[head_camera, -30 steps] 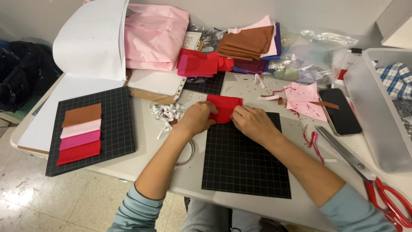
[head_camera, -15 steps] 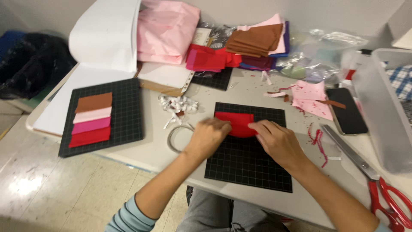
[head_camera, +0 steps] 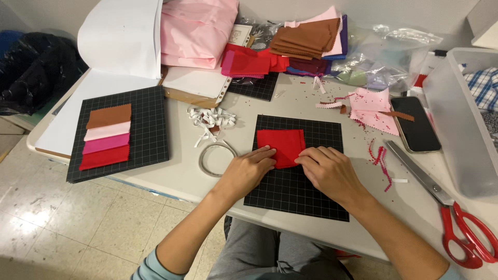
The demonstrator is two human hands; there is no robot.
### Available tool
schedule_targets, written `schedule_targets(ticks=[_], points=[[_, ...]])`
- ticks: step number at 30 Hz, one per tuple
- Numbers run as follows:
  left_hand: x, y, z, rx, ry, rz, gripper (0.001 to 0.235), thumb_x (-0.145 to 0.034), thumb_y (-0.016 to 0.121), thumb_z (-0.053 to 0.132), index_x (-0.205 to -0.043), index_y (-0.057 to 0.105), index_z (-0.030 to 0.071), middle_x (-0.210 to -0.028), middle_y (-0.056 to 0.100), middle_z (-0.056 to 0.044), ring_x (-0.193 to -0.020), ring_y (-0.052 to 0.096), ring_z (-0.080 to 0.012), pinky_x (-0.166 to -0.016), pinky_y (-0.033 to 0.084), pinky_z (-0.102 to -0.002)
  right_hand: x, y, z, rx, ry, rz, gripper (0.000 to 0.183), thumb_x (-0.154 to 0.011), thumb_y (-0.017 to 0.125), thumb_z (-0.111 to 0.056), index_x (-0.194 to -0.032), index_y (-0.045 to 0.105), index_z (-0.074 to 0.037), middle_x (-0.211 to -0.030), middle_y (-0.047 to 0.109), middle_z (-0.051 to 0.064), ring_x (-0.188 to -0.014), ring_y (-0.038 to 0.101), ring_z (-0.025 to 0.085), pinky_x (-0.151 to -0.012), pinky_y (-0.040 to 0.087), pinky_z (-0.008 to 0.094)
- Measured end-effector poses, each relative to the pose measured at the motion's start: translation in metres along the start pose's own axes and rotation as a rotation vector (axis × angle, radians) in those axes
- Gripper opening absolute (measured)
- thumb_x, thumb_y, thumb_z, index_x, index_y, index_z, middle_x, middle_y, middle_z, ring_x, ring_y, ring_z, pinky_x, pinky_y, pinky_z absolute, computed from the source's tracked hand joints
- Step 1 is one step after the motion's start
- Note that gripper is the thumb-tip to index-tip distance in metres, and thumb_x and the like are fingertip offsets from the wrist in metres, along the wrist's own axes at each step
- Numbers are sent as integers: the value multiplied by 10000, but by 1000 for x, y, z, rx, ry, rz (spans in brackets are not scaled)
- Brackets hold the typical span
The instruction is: The person places a red fabric piece on a cutting mat, then layers a brown fabric piece on top. They use red-handled scissors to trim the brown fabric along the edges of the red piece, then fold and trim again to match the shape.
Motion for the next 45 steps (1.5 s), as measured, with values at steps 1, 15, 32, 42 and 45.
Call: schedule_targets(ticks=[1, 15, 32, 42, 45], points=[[0, -1, 0, -1, 1, -2, 102, -973, 678, 143, -987, 757, 80, -1137, 774, -99, -1173, 702, -286, -863, 600, -376, 0, 0, -1, -1, 1, 1, 69, -957, 658, -139, -977, 721, -156, -996, 692, 1, -919, 690, 197, -784, 562, 318], [9, -22, 5, -131, 14, 86, 110, -959, 720, 188, -932, 791, 109, -1029, 763, -53, -1071, 725, -242, -972, 549, -361, -1, -3, 0, -73, 16, 16, 85, -943, 695, -198, -901, 734, -135, -951, 715, 21, -882, 689, 207, -799, 541, 342], [84, -65, -28, -315, -422, 56, 61, -819, 797, 180, -872, 778, 158, -876, 685, -12, -881, 667, -214, -856, 487, -345, -30, -22, 7, -425, 351, -101, 120, -852, 771, -74, -953, 764, -138, -826, 689, 5, -741, 695, 169, -705, 582, 307], [86, -103, -11, -184, -329, 88, 49, -897, 723, 132, -851, 734, 148, -845, 696, -43, -891, 673, -225, -849, 486, -319, -9, -34, 29, -438, 535, -223, 129, -867, 773, -128, -995, 784, -145, -829, 740, 25, -798, 722, 179, -749, 599, 301], [115, -104, -71, -364, -446, 160, 69, -919, 729, 132, -880, 746, 186, -879, 686, -5, -874, 660, -218, -845, 489, -312, -13, -40, 26, -416, 566, -321, 154, -883, 763, -177, -1036, 778, -160, -916, 765, 32, -867, 740, 176, -803, 609, 311]])
Point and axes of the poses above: each hand's wrist, its own x-axis away from the middle knuckle, its own y-axis out of the palm, z = x × y, the point moved 5 cm from there along -x, towards the middle knuckle
